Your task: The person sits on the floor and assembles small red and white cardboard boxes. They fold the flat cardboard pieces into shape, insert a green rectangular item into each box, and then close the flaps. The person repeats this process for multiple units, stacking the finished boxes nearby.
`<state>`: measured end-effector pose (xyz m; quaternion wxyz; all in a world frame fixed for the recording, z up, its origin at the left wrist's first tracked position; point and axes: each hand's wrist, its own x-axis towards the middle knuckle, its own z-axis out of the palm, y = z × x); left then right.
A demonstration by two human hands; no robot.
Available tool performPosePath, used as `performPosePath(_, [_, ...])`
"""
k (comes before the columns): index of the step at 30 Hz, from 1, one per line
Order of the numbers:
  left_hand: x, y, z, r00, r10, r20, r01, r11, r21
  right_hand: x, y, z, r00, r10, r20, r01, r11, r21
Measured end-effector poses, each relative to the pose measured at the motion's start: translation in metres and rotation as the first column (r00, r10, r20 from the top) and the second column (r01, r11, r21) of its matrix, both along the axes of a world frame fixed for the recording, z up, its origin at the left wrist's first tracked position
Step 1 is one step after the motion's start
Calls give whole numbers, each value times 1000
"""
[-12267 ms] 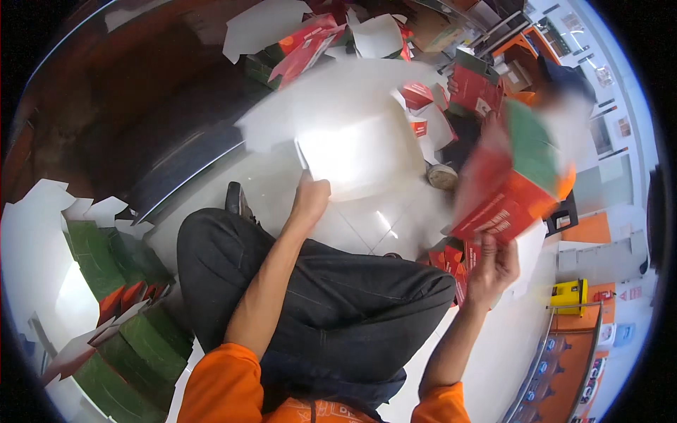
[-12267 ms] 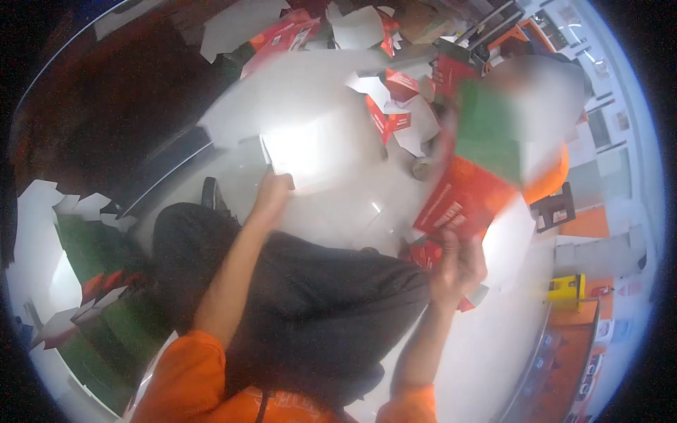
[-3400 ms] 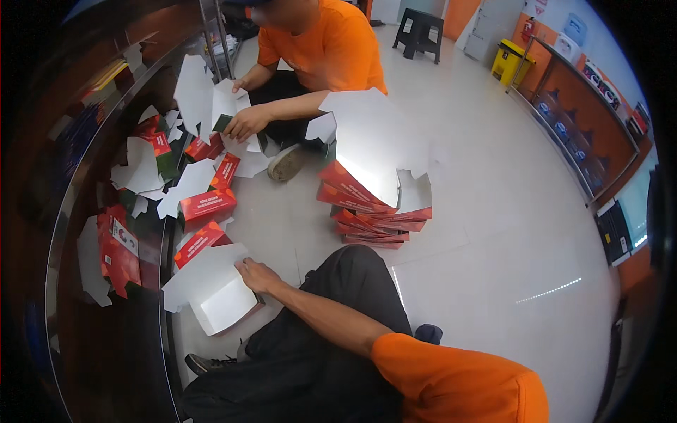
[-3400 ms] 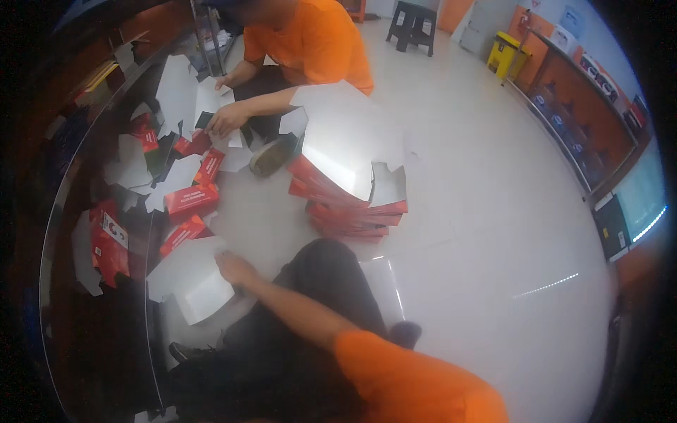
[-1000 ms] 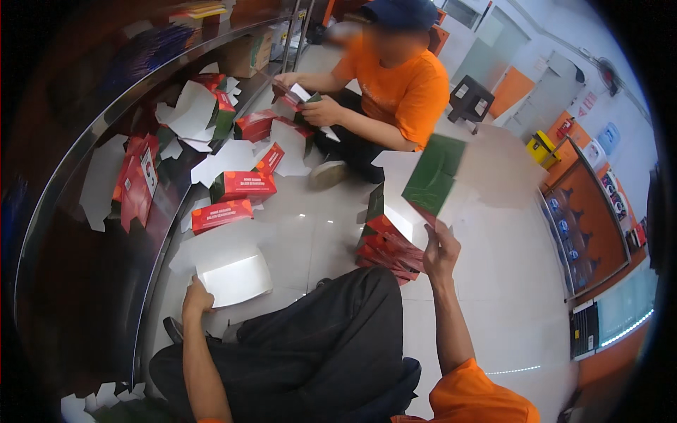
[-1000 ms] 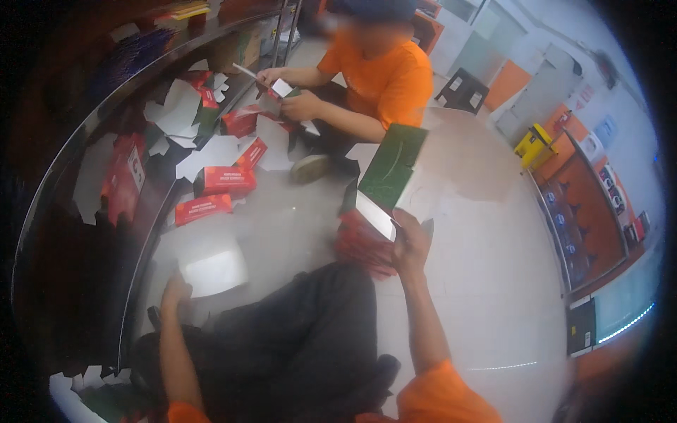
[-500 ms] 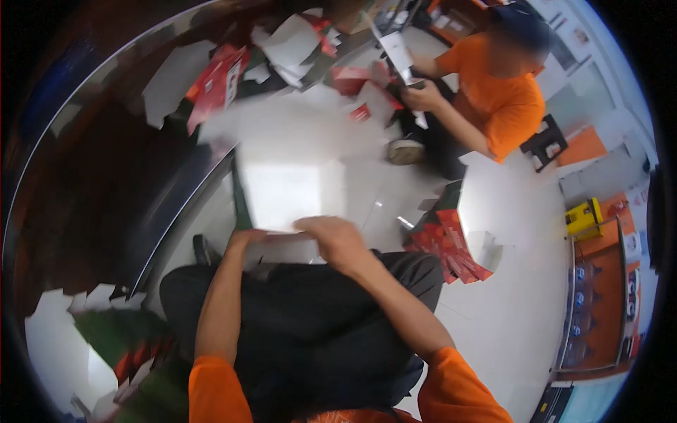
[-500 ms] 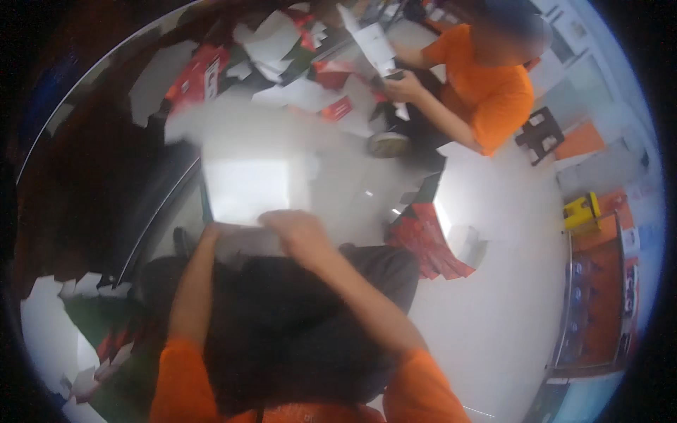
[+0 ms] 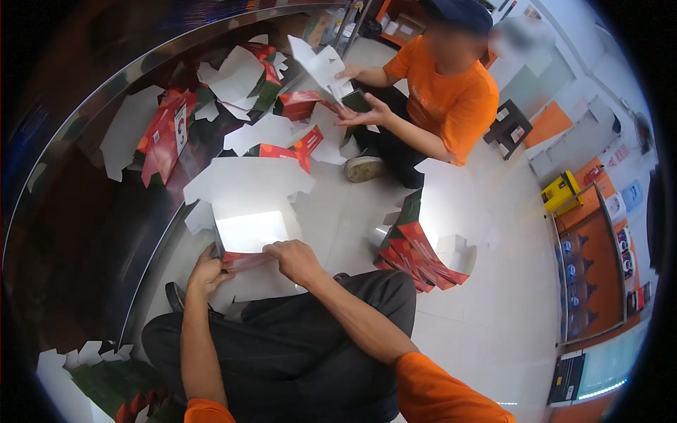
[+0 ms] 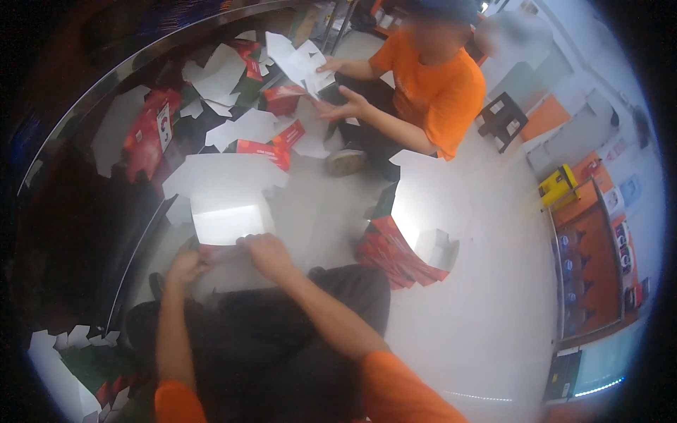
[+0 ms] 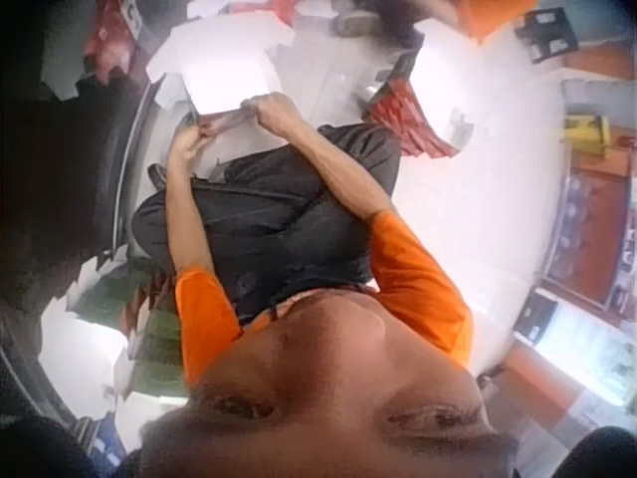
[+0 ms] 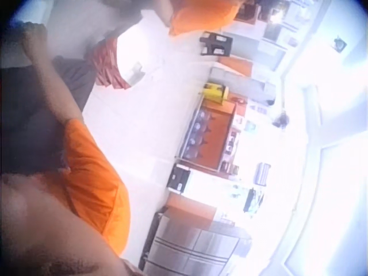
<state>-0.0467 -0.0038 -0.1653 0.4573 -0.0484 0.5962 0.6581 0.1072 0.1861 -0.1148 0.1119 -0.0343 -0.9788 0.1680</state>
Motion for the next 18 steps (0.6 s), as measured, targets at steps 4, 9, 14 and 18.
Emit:
performPosePath(4, [-10, -8, -17, 998, -63, -20, 64, 998, 6, -7, 6, -13, 984, 123, -127, -135, 986, -95])
performPosePath(9, [-2, -3, -6, 998, -55, -17, 54, 998, -43, -4, 7, -16, 987, 119, -107, -132, 984, -118])
performPosePath(14, [1, -5, 8, 997, -80, -11, 80, 996, -48, -4, 9, -13, 999, 28, 42, -27, 999, -29])
performPosePath(18, [3, -6, 5, 998, -55, 25, 55, 998, 5, -3, -1, -8, 996, -23, 81, 16, 996, 83])
